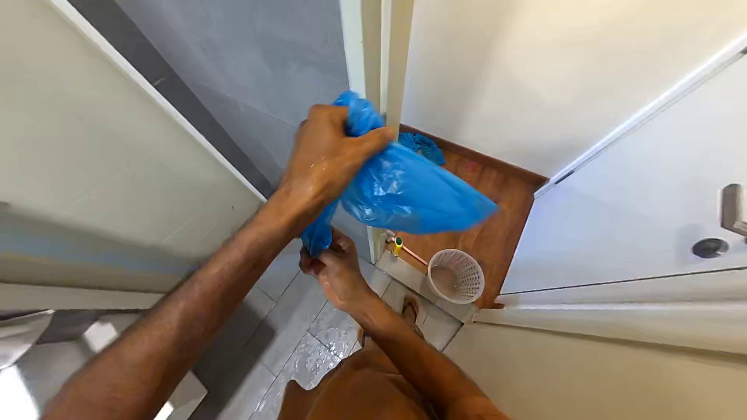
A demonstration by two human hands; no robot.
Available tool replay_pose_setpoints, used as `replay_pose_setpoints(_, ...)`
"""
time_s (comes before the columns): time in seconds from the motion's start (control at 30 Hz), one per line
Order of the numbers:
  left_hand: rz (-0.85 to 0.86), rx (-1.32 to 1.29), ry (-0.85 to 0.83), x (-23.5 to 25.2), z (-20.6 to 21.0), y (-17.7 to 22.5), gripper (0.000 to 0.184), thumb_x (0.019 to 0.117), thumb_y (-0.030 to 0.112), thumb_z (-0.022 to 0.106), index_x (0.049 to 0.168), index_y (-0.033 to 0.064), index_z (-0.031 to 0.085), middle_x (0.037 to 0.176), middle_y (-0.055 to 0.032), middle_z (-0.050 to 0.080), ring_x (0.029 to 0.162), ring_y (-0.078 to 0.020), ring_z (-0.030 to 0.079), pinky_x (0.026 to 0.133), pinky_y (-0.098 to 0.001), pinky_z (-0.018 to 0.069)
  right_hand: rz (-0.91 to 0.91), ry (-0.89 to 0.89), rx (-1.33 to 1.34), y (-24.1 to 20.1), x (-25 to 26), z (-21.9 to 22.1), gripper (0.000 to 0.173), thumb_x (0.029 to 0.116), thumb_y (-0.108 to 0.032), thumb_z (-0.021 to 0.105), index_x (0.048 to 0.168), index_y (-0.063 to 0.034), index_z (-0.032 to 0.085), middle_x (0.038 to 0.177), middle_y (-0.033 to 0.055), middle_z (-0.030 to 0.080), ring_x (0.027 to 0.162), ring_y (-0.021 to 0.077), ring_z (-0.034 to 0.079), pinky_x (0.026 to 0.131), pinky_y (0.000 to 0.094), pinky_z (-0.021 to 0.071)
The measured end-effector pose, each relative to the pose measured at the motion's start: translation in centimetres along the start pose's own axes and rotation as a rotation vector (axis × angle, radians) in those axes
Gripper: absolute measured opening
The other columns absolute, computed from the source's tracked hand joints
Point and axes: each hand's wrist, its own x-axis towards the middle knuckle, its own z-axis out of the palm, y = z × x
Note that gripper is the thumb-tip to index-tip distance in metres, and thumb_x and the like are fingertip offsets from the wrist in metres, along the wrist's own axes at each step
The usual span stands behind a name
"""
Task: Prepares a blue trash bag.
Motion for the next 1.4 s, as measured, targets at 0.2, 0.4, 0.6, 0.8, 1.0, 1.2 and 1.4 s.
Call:
replay_pose_setpoints(0.2,0.197,0.087,0.132,-5.1,-2.8,-9.5,0.02,0.1002,0.021,0.067,0.115,0.0087,0.071,0.114,-0.0019,0.076,0.095,-0.0108,0.073,0.082,-0.0321,0.0601,-0.07,-0.14,-0.717,-10.0,-0.4,0.3,0.021,0.0966,0.001,0.058,0.112,-0.0022,0.071,0.096,0.0062,0.07,0.064,0.0094,0.063,0.052,0.0242,0.0562)
replay_pose_setpoints(0.4,0.107,-0.386,-0.01,-9.3,-3.0,-12.1,0.023,0.1056,0.022,0.057,0.122,0.0124,0.07,0.119,-0.002,0.073,0.103,-0.0135,0.071,0.086,-0.0317,0.0617,0.188,0.065,-0.455,-12.5,7.0,0.5,0.013,0.1027,-0.003,0.052,0.109,-0.0068,0.063,0.084,0.0009,0.067,0.062,0.0045,0.061,0.053,0.017,0.052)
replay_pose_setpoints(0.6,-0.105,-0.599,-0.145,-10.8,-1.9,-15.3,0.017,0.1015,0.019,0.064,0.113,0.0139,0.075,0.116,-0.0003,0.073,0.107,-0.0111,0.068,0.095,-0.0315,0.0569,0.402,0.183,-0.398,-10.6,8.3,-1.2,0.012,0.1003,-0.003,0.058,0.111,-0.0051,0.061,0.085,0.0037,0.067,0.064,0.0076,0.065,0.058,0.0198,0.057)
replay_pose_setpoints(0.8,-0.133,-0.615,-0.151,-11.5,-0.2,-16.8,0.022,0.1038,0.019,0.061,0.122,0.0132,0.072,0.123,-0.0012,0.071,0.114,-0.0134,0.066,0.1,-0.0336,0.0549,0.36,0.047,-0.429,-8.9,6.8,-2.7,0.016,0.1027,-0.005,0.055,0.118,-0.0022,0.059,0.099,0.0109,0.07,0.084,0.0184,0.072,0.075,0.0332,0.0624)
replay_pose_setpoints(1.0,-0.273,-0.671,-0.066,-11.6,1.4,-17.8,0.028,0.1094,0.022,0.048,0.129,0.0122,0.066,0.128,-0.0031,0.069,0.114,-0.0147,0.066,0.097,-0.0352,0.0571,-0.071,-0.096,-1.192,-8.9,5.2,-3.9,0.047,0.0953,-0.011,0.054,0.142,-0.0097,0.06,0.112,0.0047,0.075,0.092,0.0143,0.067,0.076,0.0348,0.0546)
replay_pose_setpoints(1.2,-0.258,-0.793,-0.019,-11.2,2.1,-17.2,0.048,0.1092,0.048,0.039,0.143,0.0204,0.058,0.142,0.0009,0.062,0.129,-0.0149,0.058,0.108,-0.037,0.0492,-0.373,0.099,-1.416,-6.6,0.4,-4.0,0.045,0.0947,-0.031,0.068,0.129,-0.0033,0.06,0.109,0.0136,0.064,0.096,0.0255,0.062,0.08,0.0455,0.0524)
replay_pose_setpoints(1.4,-0.246,-0.824,-0.084,-11.1,3.8,-15.2,0.086,0.0973,0.078,0.011,0.159,0.0243,0.037,0.16,0.003,0.044,0.146,-0.0142,0.041,0.12,-0.0399,0.0354,-0.293,0.065,-1.452,-4.6,0.0,-4.0,0.053,0.0908,-0.028,0.075,0.139,-0.011,0.064,0.124,0.0114,0.065,0.11,0.0279,0.062,0.087,0.0545,0.0468)
